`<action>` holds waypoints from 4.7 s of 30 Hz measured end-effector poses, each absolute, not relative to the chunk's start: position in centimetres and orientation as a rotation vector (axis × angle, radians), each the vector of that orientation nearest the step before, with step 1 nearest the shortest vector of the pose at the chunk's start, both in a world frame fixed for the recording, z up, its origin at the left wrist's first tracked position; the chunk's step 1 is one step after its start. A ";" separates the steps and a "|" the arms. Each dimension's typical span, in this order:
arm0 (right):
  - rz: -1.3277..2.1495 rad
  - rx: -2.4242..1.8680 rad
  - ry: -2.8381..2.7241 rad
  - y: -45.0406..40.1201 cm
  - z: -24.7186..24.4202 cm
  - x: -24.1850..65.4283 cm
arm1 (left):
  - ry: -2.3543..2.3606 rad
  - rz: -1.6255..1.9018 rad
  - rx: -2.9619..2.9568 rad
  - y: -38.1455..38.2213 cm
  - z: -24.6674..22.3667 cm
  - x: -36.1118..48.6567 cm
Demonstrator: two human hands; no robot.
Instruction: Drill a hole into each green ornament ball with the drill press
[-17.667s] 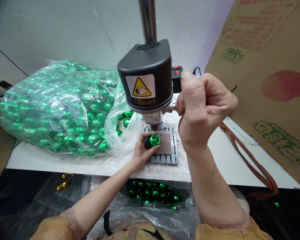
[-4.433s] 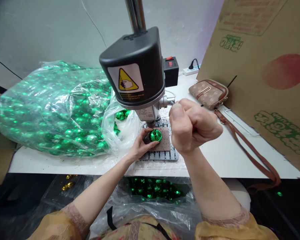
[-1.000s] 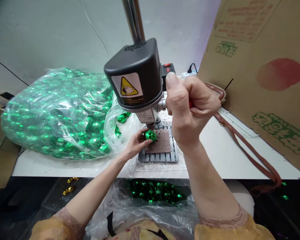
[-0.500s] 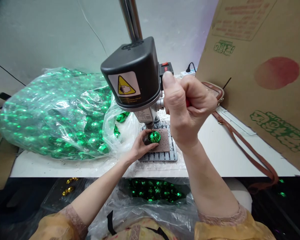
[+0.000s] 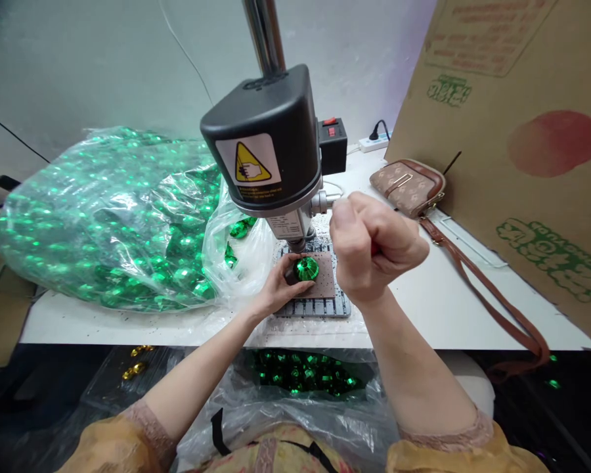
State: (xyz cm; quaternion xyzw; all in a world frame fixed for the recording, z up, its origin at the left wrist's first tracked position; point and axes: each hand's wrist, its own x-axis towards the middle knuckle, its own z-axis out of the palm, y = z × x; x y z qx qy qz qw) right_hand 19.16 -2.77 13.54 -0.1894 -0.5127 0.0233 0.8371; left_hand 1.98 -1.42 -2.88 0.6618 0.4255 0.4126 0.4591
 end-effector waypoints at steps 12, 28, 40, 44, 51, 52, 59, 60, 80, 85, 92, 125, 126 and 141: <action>0.000 -0.325 -1.140 -2.5 11.9 19.6 | 1.054 1.014 1.647 -1.6 -2.5 2.1; -0.061 -0.279 -1.167 -2.4 10.3 19.7 | 1.075 1.039 1.640 -1.7 -2.6 2.1; 0.196 -0.514 -1.042 -2.0 16.9 19.6 | 1.273 1.180 2.084 -9.5 -2.6 0.5; 0.172 -0.439 -1.048 -1.6 16.3 19.8 | 0.759 0.916 2.814 -16.4 -5.8 -3.0; 0.276 -0.449 -1.007 -1.9 16.7 19.6 | 0.728 0.851 3.059 -17.3 -6.3 -5.9; 0.293 -0.457 -0.993 -2.0 16.8 19.6 | 0.734 0.980 3.039 -15.6 -5.3 -6.1; 0.246 -0.437 -0.954 -2.1 16.5 19.1 | 2.079 0.539 2.331 3.2 2.9 -7.3; 0.232 -0.436 -0.968 -2.2 16.5 19.1 | 2.171 0.465 2.171 5.4 3.6 -7.4; 0.132 -0.438 -1.036 -1.9 15.7 19.5 | 1.010 1.298 1.060 0.4 2.8 -4.3; 0.154 -0.427 -1.055 -1.9 15.7 19.5 | 0.984 1.250 1.129 -1.1 -0.9 -1.0; 0.187 -0.345 -1.088 -2.1 16.0 19.4 | 1.004 1.197 1.177 -0.8 -2.0 -0.1; 0.141 -0.392 -1.094 -2.3 15.8 19.2 | 1.017 1.198 1.517 -2.1 -3.1 3.3; 0.129 -0.385 -1.101 -2.4 15.7 19.2 | 1.017 1.196 1.517 -2.1 -3.1 3.3; 0.070 -0.391 -1.128 -2.9 13.0 19.7 | 0.970 1.145 1.568 -2.3 -2.9 2.9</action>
